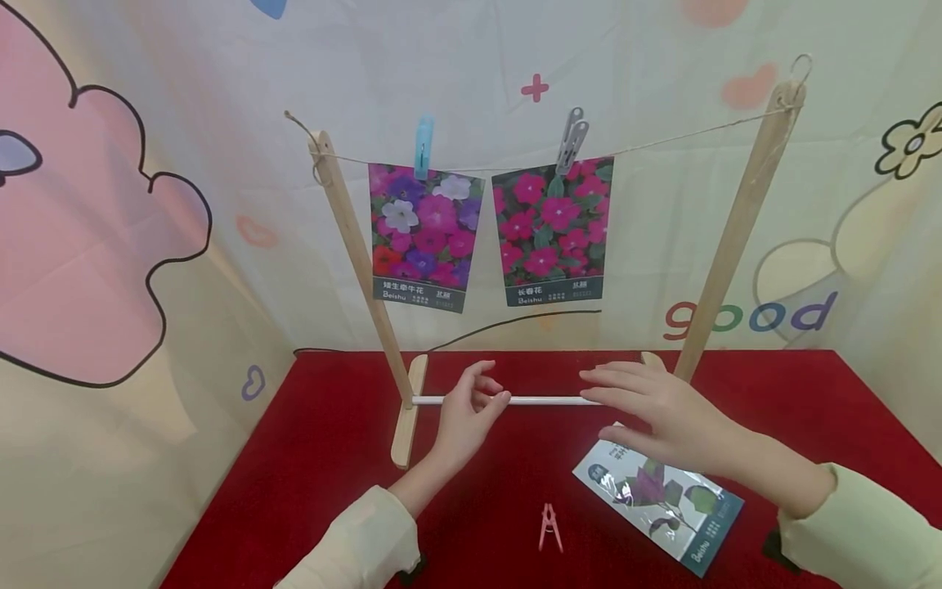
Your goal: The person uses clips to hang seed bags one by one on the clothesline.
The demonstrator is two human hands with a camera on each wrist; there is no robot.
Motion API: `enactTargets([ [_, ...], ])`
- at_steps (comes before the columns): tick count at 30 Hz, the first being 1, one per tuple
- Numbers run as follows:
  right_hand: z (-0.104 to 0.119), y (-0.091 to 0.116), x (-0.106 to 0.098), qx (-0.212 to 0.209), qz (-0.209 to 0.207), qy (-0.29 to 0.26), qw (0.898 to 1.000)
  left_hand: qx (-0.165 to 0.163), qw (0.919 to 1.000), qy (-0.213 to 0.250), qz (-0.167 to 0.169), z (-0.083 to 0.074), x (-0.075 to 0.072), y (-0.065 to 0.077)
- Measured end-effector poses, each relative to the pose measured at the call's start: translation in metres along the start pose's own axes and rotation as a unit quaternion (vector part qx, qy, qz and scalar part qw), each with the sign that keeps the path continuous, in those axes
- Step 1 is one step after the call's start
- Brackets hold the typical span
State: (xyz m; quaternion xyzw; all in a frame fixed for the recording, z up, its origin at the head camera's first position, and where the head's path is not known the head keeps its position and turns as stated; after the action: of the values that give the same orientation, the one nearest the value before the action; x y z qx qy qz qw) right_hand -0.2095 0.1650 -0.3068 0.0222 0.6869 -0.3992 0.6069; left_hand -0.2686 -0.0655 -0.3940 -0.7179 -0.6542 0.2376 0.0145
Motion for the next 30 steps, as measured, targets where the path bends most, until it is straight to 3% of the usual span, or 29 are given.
enactTargets([
  [7, 0.003, 0.008, 0.015, 0.022, 0.030, 0.004, 0.999, -0.019, 0.9997, -0.011, 0.012, 0.006, 0.003, 0.005],
  [14, 0.005, 0.017, 0.028, 0.037, 0.038, -0.004, 0.999, -0.001, 0.9997, -0.016, 0.016, -0.019, -0.001, 0.017],
  [19, 0.006, 0.025, 0.040, 0.048, 0.054, -0.008, 0.997, -0.018, 0.9990, -0.030, 0.026, -0.018, 0.000, 0.020],
  [24, 0.007, 0.032, 0.050, 0.045, 0.056, -0.014, 0.997, -0.026, 0.9986, -0.035, 0.031, -0.008, 0.003, 0.021],
  [30, 0.008, 0.039, 0.059, 0.053, 0.067, -0.030, 0.996, -0.036, 0.9981, -0.037, 0.033, 0.024, 0.009, 0.018],
])
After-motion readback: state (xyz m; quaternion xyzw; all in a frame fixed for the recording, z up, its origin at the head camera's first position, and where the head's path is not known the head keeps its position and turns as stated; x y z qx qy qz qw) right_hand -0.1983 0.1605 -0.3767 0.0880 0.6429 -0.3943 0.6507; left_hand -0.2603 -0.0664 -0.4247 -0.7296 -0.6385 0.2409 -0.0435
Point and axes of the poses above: each hand's wrist, its own y-axis away from the middle knuckle, its own x-axis out of the palm, z = x × y, the point moved 3 cm from there along -y, towards the middle knuckle, and after that the axes turned 2 degrees about y, right-handed, at the moved point
